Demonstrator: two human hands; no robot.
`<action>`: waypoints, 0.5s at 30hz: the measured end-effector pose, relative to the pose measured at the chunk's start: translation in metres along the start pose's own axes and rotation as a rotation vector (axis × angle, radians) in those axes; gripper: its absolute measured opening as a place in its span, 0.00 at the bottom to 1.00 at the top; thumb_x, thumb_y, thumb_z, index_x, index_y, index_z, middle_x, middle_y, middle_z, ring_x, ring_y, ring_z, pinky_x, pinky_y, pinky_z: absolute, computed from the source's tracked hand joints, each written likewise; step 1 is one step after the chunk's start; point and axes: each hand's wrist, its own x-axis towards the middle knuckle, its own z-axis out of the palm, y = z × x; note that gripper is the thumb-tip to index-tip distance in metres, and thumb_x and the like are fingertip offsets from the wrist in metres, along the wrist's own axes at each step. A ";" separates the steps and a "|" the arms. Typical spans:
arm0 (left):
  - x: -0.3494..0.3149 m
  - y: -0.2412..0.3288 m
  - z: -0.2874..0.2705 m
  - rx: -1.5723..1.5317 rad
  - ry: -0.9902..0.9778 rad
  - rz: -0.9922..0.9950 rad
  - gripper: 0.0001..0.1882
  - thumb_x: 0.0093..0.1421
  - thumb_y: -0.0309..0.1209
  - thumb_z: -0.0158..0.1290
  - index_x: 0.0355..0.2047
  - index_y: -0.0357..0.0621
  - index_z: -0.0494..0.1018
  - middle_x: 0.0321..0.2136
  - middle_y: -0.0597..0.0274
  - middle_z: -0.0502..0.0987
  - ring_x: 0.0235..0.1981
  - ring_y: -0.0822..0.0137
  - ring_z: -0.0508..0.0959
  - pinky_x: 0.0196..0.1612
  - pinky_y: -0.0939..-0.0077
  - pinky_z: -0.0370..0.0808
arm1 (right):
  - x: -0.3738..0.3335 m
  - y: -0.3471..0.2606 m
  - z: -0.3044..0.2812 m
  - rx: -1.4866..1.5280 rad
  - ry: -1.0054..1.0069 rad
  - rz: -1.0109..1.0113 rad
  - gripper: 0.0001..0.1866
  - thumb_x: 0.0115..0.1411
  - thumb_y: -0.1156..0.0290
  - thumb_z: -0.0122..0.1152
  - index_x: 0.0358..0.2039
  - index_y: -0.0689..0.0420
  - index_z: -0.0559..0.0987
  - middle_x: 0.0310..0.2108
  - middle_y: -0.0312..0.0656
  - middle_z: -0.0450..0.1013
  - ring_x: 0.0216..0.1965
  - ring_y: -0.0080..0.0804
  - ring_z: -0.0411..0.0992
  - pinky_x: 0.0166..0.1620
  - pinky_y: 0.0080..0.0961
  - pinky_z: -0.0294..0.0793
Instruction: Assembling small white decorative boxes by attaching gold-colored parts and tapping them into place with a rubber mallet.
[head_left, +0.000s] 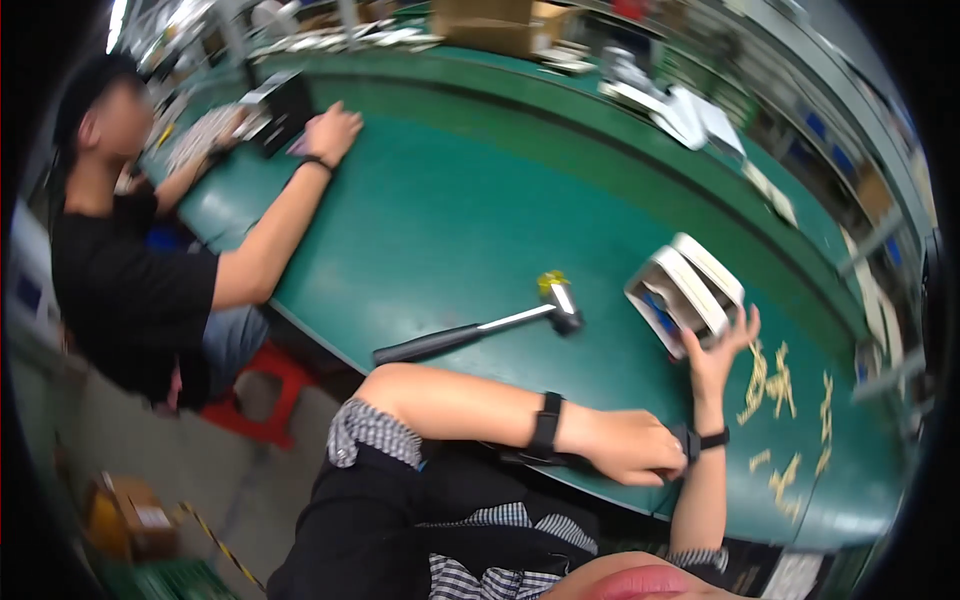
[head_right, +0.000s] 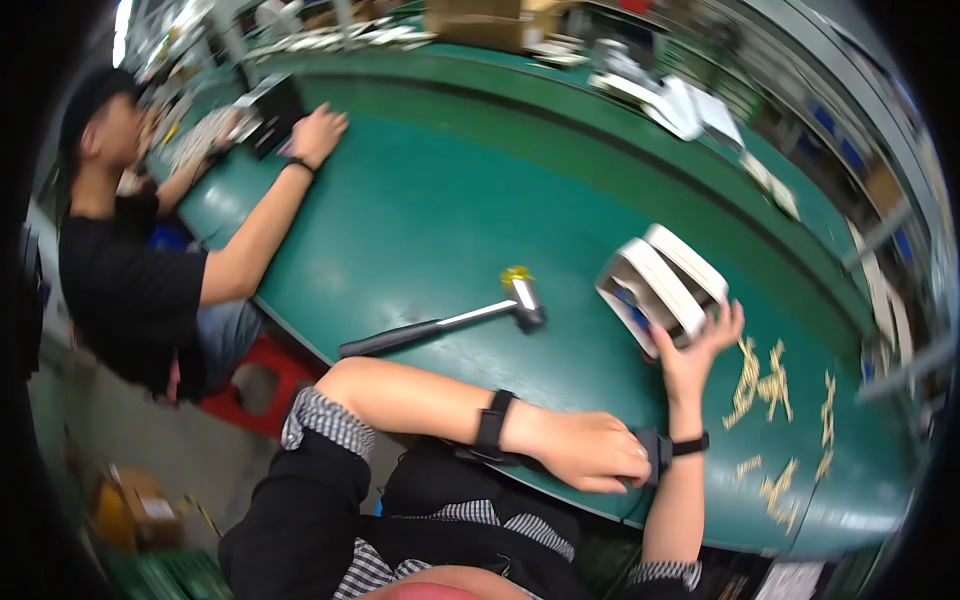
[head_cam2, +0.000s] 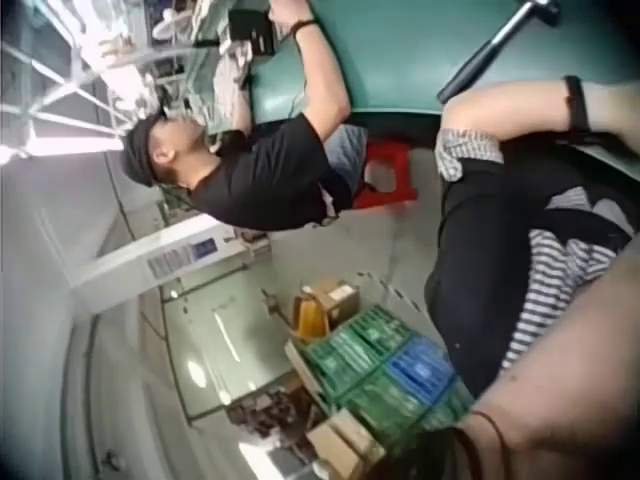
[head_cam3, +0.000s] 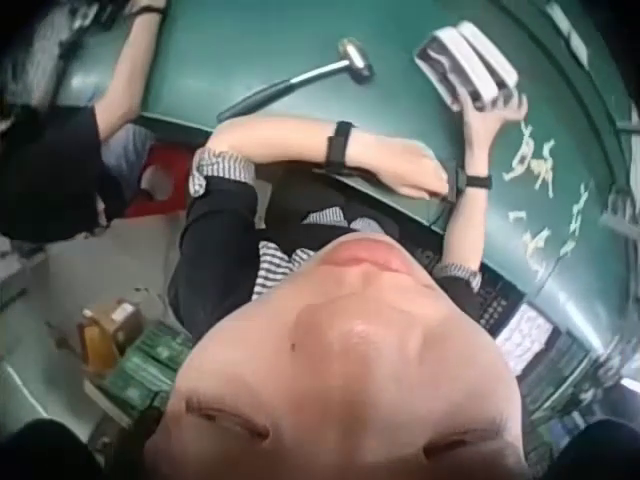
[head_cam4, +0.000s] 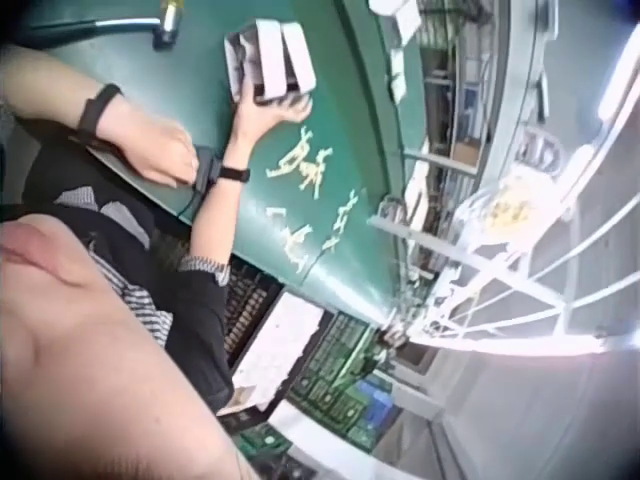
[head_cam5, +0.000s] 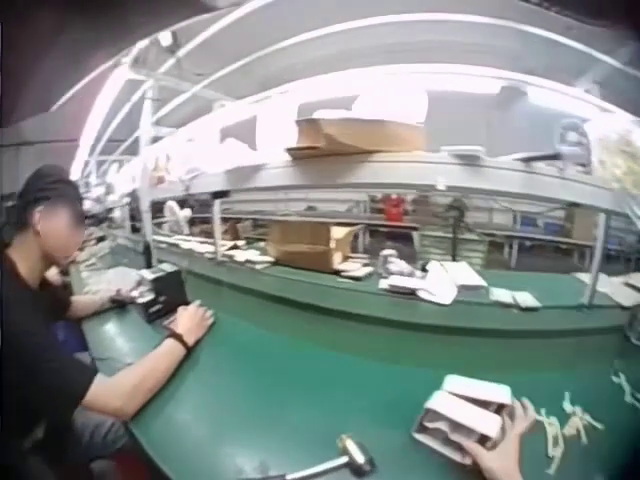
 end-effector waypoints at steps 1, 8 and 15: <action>-0.001 -0.001 -0.003 -0.271 -0.054 -0.130 0.07 0.52 0.29 0.54 0.29 0.40 0.71 0.25 0.58 0.74 0.28 0.61 0.76 0.30 0.70 0.72 | 0.003 0.002 -0.003 0.015 -0.052 -0.031 0.58 0.40 0.66 0.73 0.63 0.56 0.40 0.60 0.47 0.42 0.62 0.45 0.49 0.64 0.41 0.49; -0.007 -0.056 0.014 -1.274 0.043 -0.641 0.07 0.58 0.29 0.51 0.31 0.37 0.71 0.21 0.61 0.75 0.23 0.70 0.76 0.27 0.77 0.74 | 0.031 0.000 -0.007 -0.001 -0.251 -0.123 0.43 0.46 0.65 0.63 0.61 0.60 0.55 0.59 0.48 0.54 0.59 0.42 0.55 0.61 0.35 0.52; -0.006 -0.090 0.002 -1.719 0.089 -0.876 0.08 0.61 0.29 0.47 0.32 0.35 0.71 0.23 0.54 0.74 0.24 0.64 0.76 0.29 0.72 0.75 | 0.058 0.035 0.003 -0.042 -0.121 -0.167 0.29 0.47 0.72 0.52 0.53 0.62 0.67 0.52 0.47 0.65 0.55 0.40 0.61 0.60 0.33 0.54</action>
